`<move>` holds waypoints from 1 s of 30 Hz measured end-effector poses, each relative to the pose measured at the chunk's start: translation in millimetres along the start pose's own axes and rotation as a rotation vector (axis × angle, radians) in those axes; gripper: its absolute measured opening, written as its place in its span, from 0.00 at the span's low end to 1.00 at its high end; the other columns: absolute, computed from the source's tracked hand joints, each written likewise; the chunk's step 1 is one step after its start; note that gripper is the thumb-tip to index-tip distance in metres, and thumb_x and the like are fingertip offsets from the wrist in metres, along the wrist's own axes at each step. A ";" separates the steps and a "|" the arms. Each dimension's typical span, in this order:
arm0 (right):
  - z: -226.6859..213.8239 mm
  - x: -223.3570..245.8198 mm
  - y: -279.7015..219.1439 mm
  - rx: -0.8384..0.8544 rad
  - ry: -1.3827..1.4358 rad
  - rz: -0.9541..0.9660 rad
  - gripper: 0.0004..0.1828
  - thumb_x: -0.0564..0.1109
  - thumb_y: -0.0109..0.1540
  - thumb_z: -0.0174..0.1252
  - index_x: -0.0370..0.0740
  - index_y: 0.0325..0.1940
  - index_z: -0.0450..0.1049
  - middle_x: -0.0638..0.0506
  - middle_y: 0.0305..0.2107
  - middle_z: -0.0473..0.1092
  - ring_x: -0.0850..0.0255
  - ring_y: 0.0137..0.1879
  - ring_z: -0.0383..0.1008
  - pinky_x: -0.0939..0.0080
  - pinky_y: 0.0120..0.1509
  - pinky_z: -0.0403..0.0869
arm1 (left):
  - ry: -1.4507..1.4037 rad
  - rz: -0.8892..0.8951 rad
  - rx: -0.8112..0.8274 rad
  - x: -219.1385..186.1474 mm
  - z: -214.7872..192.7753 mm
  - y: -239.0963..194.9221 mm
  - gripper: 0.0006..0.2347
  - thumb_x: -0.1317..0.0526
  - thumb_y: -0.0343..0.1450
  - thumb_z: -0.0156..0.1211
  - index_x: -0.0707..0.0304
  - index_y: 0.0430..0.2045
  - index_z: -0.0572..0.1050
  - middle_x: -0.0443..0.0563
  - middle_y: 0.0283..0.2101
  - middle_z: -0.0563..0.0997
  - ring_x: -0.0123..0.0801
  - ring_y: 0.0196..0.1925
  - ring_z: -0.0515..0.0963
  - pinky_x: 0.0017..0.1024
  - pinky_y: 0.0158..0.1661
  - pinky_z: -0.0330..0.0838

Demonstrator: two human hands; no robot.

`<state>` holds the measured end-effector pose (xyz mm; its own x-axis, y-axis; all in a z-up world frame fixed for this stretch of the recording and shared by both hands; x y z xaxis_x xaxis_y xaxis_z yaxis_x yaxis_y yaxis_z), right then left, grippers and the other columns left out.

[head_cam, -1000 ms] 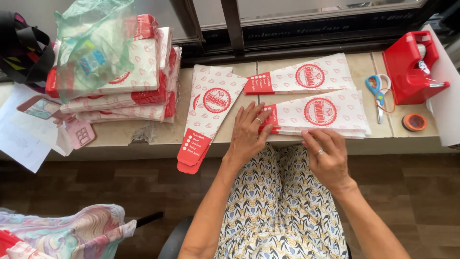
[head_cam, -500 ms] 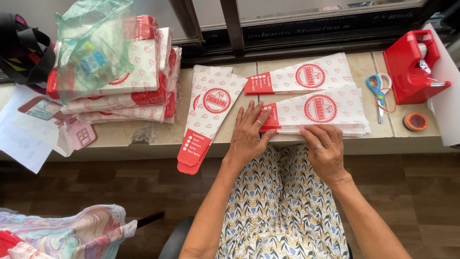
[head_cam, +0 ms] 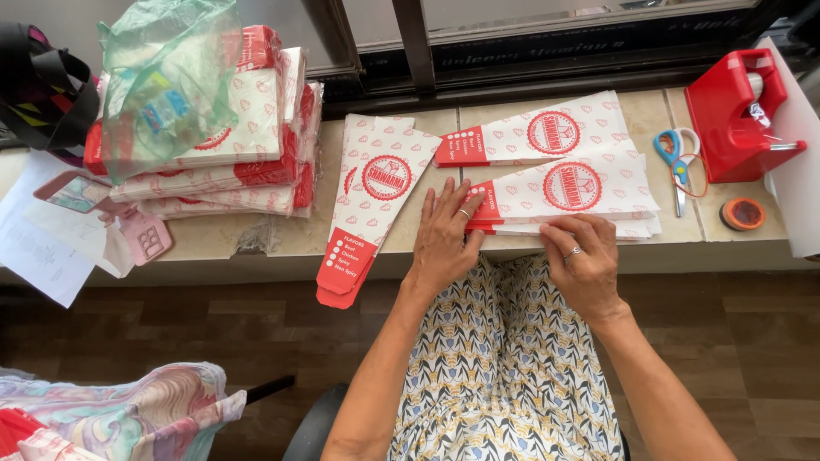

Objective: The person repeatedly folds red and white branded paper cones by hand on a tiled countertop. They pick up a cone, fold it into a narrow shape, and place it on a growing stack. The process is repeated continuously throughout the clip.

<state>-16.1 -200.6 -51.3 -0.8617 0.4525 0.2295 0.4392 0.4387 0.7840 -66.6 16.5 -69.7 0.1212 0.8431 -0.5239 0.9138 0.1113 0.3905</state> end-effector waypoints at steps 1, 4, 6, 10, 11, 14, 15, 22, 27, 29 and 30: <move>-1.0 -1.6 -1.7 0.004 -0.018 -0.021 0.09 0.34 0.61 0.71 0.40 0.44 0.83 0.50 0.41 0.76 0.55 0.54 0.73 0.54 0.61 0.69 | 0.000 -0.007 0.014 0.8 0.9 -0.2 0.22 0.63 0.69 0.58 0.58 0.60 0.74 0.61 0.68 0.70 0.55 0.76 0.60 0.56 0.73 0.42; -9.6 -1.5 3.3 0.053 -0.057 -0.041 0.08 0.39 0.59 0.72 0.44 0.43 0.84 0.51 0.43 0.77 0.55 0.55 0.72 0.53 0.61 0.66 | -0.046 -0.028 0.056 -0.4 -5.5 0.0 0.24 0.68 0.68 0.51 0.58 0.62 0.73 0.62 0.69 0.69 0.54 0.76 0.58 0.55 0.74 0.40; -12.5 -6.2 0.3 0.093 -0.033 -0.035 0.08 0.42 0.60 0.71 0.46 0.44 0.84 0.52 0.44 0.77 0.55 0.55 0.73 0.53 0.61 0.66 | -0.043 -0.031 0.063 -0.8 -7.6 -0.1 0.24 0.65 0.68 0.50 0.58 0.62 0.73 0.63 0.69 0.69 0.55 0.77 0.57 0.54 0.74 0.39; -14.0 -7.1 0.6 0.153 -0.035 -0.036 0.08 0.48 0.63 0.67 0.47 0.45 0.84 0.53 0.41 0.78 0.56 0.53 0.74 0.54 0.61 0.66 | -0.046 -0.046 0.066 -4.0 -7.8 2.1 0.22 0.50 0.76 0.44 0.59 0.61 0.73 0.65 0.69 0.68 0.55 0.77 0.58 0.53 0.74 0.38; -10.7 -7.9 -1.8 0.151 -0.036 -0.037 0.08 0.48 0.63 0.67 0.47 0.45 0.84 0.53 0.41 0.78 0.56 0.53 0.74 0.54 0.61 0.66 | -0.046 -0.044 0.066 -4.1 -6.4 1.9 0.22 0.50 0.76 0.44 0.59 0.61 0.73 0.65 0.69 0.68 0.55 0.77 0.58 0.53 0.74 0.38; -4.6 -6.1 -5.5 0.110 -0.093 -0.062 0.12 0.48 0.65 0.65 0.47 0.52 0.83 0.52 0.40 0.76 0.57 0.47 0.74 0.55 0.58 0.67 | 0.050 -0.012 0.041 -3.5 -4.0 0.0 0.19 0.56 0.75 0.50 0.59 0.61 0.74 0.65 0.68 0.70 0.55 0.76 0.59 0.53 0.73 0.42; -4.3 -4.4 -4.7 0.103 -0.116 -0.062 0.13 0.49 0.66 0.64 0.48 0.54 0.83 0.52 0.40 0.75 0.57 0.46 0.73 0.55 0.58 0.67 | 0.060 0.003 0.032 -2.6 -3.0 -0.5 0.19 0.56 0.76 0.50 0.59 0.61 0.74 0.65 0.68 0.70 0.55 0.76 0.59 0.53 0.73 0.42; -0.4 -2.9 -6.0 0.094 -0.161 -0.041 0.18 0.55 0.68 0.59 0.51 0.60 0.82 0.52 0.43 0.73 0.58 0.46 0.68 0.55 0.58 0.64 | 0.089 0.073 -0.005 5.2 4.2 -3.7 0.18 0.55 0.77 0.52 0.55 0.62 0.73 0.62 0.70 0.68 0.53 0.77 0.57 0.53 0.74 0.41; 4.3 -7.4 -14.4 0.100 -0.174 -0.039 0.20 0.54 0.69 0.58 0.46 0.62 0.80 0.51 0.45 0.71 0.56 0.50 0.68 0.54 0.59 0.64 | 0.078 0.077 -0.008 3.6 1.7 -3.6 0.18 0.55 0.77 0.52 0.53 0.62 0.74 0.60 0.71 0.67 0.50 0.77 0.57 0.53 0.74 0.41; 5.2 -7.5 -17.2 0.100 -0.174 -0.035 0.20 0.55 0.69 0.58 0.46 0.61 0.80 0.51 0.45 0.70 0.56 0.52 0.68 0.53 0.61 0.64 | 0.068 0.078 -0.014 4.1 1.7 -4.0 0.18 0.54 0.77 0.52 0.53 0.62 0.74 0.60 0.71 0.67 0.50 0.77 0.57 0.53 0.74 0.42; 5.3 -7.6 -18.8 0.109 -0.183 -0.017 0.20 0.55 0.70 0.57 0.46 0.61 0.80 0.51 0.46 0.67 0.56 0.55 0.65 0.54 0.63 0.63 | 0.053 0.075 -0.028 4.2 1.4 -4.2 0.18 0.55 0.76 0.54 0.54 0.61 0.74 0.59 0.70 0.68 0.50 0.77 0.58 0.52 0.74 0.42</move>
<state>-16.4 -208.2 -70.8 -0.8129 0.5737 0.1000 0.4584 0.5245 0.7175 -69.4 18.9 -74.6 0.1679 0.8763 -0.4516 0.8914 0.0607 0.4490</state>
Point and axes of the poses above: each hand's wrist, its own y-axis towards the middle knuckle, its own z-axis out of the palm, x = y × z, the point moved 3 cm from there along y, towards the middle knuckle
